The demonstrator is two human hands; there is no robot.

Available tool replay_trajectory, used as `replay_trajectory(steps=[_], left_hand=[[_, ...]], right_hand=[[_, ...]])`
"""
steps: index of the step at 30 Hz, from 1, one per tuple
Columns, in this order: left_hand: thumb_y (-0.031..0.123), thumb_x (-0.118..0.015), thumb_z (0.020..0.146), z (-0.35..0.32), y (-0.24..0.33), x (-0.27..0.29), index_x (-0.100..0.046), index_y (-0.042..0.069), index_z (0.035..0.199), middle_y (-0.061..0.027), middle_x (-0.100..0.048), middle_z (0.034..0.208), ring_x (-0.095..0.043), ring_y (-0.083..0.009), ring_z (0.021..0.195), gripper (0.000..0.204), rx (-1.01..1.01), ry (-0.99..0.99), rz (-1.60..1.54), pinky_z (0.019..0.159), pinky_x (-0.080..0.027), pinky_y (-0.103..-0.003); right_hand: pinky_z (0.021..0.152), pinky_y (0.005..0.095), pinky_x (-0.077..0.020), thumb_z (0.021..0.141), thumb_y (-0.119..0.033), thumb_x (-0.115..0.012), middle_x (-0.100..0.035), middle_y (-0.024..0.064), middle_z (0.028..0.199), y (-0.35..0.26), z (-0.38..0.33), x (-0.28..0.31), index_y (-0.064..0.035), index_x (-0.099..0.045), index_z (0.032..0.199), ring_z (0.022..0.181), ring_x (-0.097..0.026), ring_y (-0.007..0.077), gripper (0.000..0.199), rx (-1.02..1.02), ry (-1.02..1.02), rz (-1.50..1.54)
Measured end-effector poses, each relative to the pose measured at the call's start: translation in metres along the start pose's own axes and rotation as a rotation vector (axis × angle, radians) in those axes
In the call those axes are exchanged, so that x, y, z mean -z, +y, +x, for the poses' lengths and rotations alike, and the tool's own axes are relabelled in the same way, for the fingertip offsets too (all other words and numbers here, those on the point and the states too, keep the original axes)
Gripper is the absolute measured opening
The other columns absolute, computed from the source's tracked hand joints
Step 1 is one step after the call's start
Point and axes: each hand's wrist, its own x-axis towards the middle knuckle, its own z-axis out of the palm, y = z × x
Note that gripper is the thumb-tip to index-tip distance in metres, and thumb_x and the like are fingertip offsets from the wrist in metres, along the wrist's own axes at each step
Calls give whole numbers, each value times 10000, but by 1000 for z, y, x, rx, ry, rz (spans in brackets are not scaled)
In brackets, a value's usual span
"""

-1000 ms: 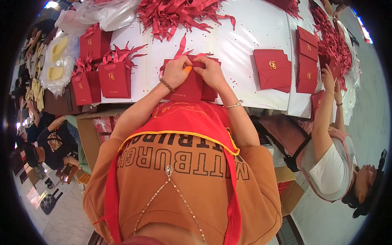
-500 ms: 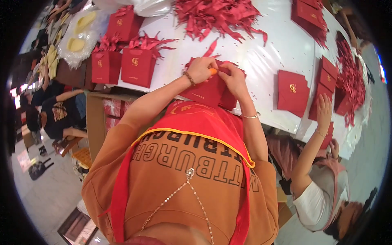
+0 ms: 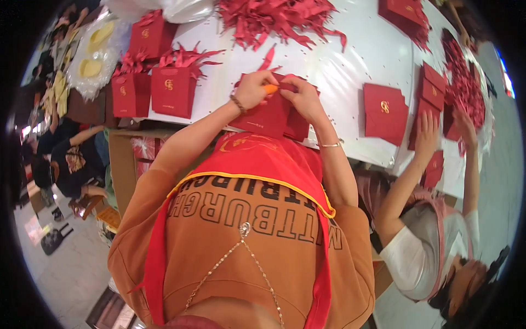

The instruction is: Tying red ribbons onto small red gift boxes or envelopes.

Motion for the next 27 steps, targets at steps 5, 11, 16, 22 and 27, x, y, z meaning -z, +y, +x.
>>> replay_trajectory(steps=[5, 11, 16, 22, 27], left_hand=[[3, -565, 754, -7, 1, -3, -562, 34, 875, -98, -572, 639, -552, -160, 548, 125, -370, 123, 311, 522, -430, -276], [-6, -556, 759, -3, 13, -3, -539, 30, 972, -85, -578, 630, -553, -143, 550, 217, -120, 18, 266, 519, -437, -276], [-12, -556, 762, -5, 15, 3, -556, -2, 956, -48, -601, 652, -541, -82, 563, 195, 188, -68, -28, 504, -436, -237], [-10, -565, 754, -8, 18, -4, -592, 6, 874, -66, -623, 693, -555, -86, 583, 124, 135, 30, 7, 519, -443, -240], [26, -579, 758, -7, 6, -10, -577, 21, 891, -81, -622, 670, -588, -116, 580, 133, -422, 140, 561, 505, -445, -261]], right_hand=[[723, 257, -433, 776, -105, -603, -607, 70, 880, -5, -3, -1, 0, -587, 1019, 793, -542, 135, 265, -10, -7, 66], [702, 271, -437, 777, -107, -601, -612, 96, 865, -4, -6, -6, -20, -587, 1028, 752, -548, 164, 267, 97, 56, -67], [627, 302, -432, 760, -99, -617, -608, 115, 763, -7, -11, -10, -24, -592, 980, 661, -544, 183, 233, 96, 114, -159], [608, 308, -435, 737, -95, -642, -605, 125, 738, -5, -11, -12, -8, -585, 930, 631, -546, 197, 219, 30, 166, -102], [619, 316, -437, 735, -100, -645, -608, 135, 750, -5, -14, -14, -3, -582, 940, 648, -556, 209, 236, 95, 174, -182]])
